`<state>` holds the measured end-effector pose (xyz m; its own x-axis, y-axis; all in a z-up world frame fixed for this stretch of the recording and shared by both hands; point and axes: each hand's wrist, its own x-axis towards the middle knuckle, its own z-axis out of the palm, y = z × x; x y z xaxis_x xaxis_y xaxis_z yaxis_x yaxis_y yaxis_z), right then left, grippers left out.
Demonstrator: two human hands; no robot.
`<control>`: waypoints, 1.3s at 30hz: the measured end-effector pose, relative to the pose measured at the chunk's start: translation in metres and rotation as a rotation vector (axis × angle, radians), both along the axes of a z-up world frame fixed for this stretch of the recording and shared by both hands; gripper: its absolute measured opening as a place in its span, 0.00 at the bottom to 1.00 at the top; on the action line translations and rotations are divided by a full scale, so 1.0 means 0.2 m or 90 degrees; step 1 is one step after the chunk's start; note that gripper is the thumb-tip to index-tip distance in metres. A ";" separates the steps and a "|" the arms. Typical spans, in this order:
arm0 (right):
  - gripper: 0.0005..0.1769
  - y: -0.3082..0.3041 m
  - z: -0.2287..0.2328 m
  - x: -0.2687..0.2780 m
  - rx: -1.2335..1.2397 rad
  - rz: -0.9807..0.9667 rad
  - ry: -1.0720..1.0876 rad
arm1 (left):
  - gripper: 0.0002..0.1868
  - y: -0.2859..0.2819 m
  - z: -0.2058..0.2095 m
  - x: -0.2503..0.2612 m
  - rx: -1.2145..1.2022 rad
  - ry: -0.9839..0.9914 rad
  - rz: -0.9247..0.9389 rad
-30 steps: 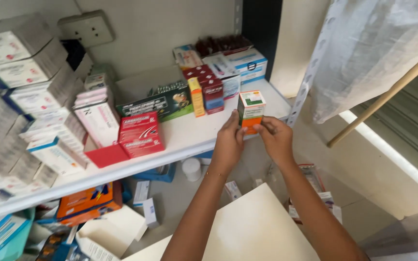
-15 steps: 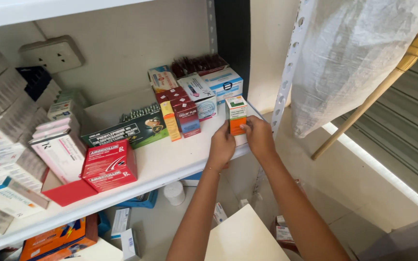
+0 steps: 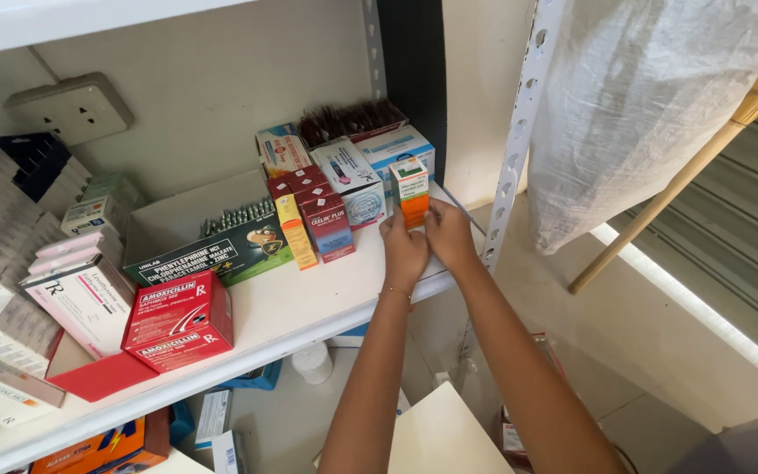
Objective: The person picks up various medicine boxes from a cardboard box, opens them to reveal bottles or blister packs, and then places them onto a nearby shelf. The person handles multiple items, including a bottle of liquid medicine and blister packs of pills, moving them from the box to the shelf.
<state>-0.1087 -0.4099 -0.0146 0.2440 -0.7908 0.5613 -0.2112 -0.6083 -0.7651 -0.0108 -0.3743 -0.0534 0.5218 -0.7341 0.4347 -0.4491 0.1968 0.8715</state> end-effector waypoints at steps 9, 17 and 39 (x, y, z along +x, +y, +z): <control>0.31 -0.09 -0.05 0.10 0.047 0.048 0.074 | 0.31 -0.05 -0.07 0.06 -0.037 -0.018 0.051; 0.41 -0.18 -0.09 0.11 0.104 0.134 0.135 | 0.34 -0.08 -0.04 0.09 0.009 0.026 0.023; 0.31 -0.21 -0.08 0.13 0.177 0.204 0.226 | 0.30 -0.12 -0.07 0.06 -0.079 0.010 0.057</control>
<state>-0.0823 -0.4522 -0.0296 0.6332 -0.7525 0.1811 -0.3236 -0.4699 -0.8212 0.0010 -0.3982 -0.0673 0.5900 -0.6258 0.5102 -0.4566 0.2626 0.8501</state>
